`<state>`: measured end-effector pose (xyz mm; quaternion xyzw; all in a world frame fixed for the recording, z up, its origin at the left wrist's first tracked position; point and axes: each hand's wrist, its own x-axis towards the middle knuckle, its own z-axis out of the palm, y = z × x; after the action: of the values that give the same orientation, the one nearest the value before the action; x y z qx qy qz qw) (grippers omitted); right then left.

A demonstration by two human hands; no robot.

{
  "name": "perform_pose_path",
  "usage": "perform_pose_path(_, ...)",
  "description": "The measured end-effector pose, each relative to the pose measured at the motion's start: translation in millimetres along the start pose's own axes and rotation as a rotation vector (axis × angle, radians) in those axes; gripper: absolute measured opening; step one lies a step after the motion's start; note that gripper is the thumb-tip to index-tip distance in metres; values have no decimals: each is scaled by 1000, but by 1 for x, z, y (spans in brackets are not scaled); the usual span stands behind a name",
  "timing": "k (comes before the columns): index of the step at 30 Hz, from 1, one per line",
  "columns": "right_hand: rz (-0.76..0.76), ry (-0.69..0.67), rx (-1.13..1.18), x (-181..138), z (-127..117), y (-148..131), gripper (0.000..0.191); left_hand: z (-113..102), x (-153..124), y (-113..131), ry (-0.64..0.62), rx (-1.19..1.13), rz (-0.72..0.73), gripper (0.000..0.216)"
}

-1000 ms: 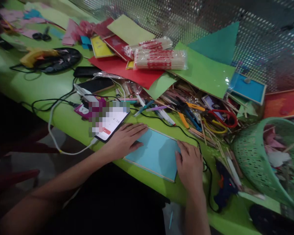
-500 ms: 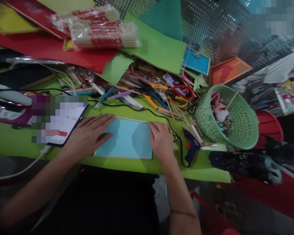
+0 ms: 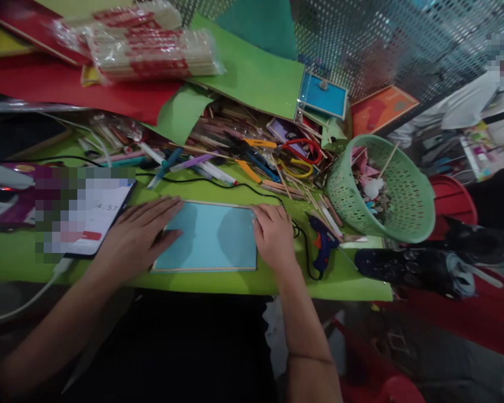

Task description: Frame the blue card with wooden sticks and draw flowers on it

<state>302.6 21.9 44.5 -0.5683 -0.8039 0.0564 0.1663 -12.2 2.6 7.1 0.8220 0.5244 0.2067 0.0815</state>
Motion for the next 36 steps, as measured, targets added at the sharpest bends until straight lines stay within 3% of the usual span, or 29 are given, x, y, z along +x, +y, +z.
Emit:
perform_pose_path(8, -17, -69, -40, -2, 4, 0, 40, -3, 2, 3, -12, -14, -26, 52)
perform_pose_path(15, -59, 40, -2, -2, 6, 2, 38, -8, 0, 6, 120, -76, -195, 47)
perform_pose_path(27, -66, 57, 16, -4, 2, 3, 40, -7, 6, 8, -64, 76, -123, 51)
perform_pose_path(36, 5, 125, 8, -5, -3, 3, 40, -10, 10, 9, -54, 122, -155, 52)
